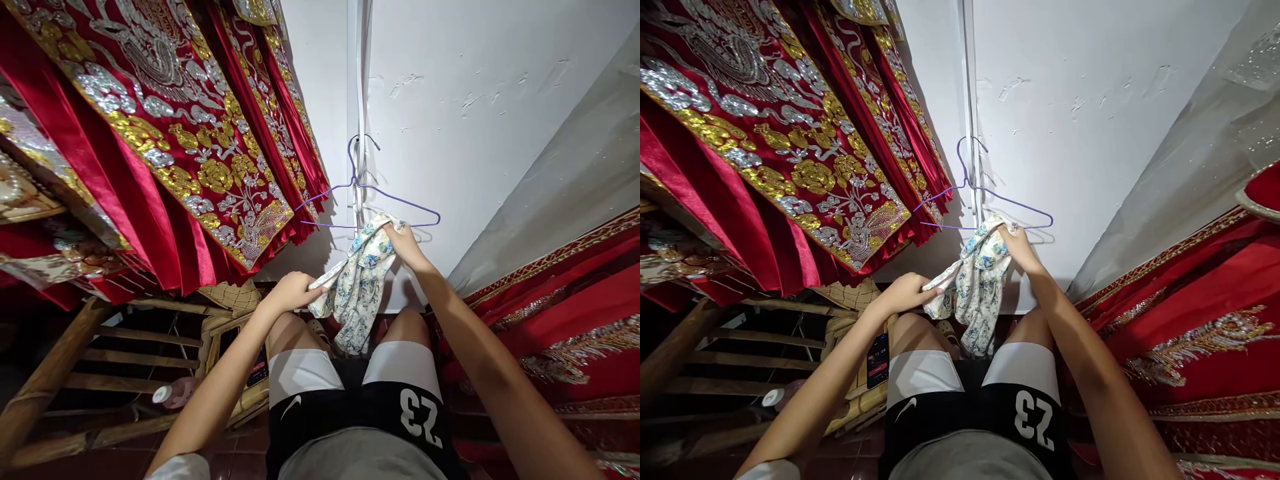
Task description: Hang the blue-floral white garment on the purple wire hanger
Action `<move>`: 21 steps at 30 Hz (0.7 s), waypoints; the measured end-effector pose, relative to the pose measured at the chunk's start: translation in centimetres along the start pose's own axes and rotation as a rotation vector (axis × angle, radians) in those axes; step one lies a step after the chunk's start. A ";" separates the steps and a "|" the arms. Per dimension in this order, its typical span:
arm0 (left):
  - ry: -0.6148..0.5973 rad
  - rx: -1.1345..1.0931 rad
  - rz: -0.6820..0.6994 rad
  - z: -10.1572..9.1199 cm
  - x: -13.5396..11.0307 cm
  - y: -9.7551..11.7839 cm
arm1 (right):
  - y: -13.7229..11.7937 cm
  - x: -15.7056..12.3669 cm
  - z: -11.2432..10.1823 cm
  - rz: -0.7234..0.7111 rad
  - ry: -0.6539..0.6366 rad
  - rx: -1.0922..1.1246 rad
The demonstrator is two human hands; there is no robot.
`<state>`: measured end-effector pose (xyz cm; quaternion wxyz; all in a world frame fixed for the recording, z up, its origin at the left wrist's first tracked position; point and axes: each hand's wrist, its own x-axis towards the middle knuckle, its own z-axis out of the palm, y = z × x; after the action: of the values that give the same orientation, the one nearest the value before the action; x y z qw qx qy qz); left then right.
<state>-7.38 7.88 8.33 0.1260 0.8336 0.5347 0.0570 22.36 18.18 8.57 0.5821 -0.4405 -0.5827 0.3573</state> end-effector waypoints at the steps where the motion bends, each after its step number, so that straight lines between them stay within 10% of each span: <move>1: 0.003 0.036 -0.005 -0.3 -0.2 -0.5 | 0.2 0.2 -0.2 -0.006 0.012 -0.032; 9: 0.255 -0.022 0.043 -2.6 0.0 -3.4 | -2.4 -0.4 -4.0 -0.150 0.009 -0.338; 17: 0.700 -0.434 0.182 -6.4 3.1 1.3 | -3.2 -2.4 -4.2 -0.058 -0.037 -0.279; 21: 0.703 -0.702 0.219 -7.1 4.6 2.3 | -3.7 -3.4 -4.9 -0.095 0.098 -0.309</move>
<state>-5.09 12.23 15.63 0.2043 0.7224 0.4030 0.5234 26.67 13.22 11.14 0.5516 -0.5134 -0.6217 0.2136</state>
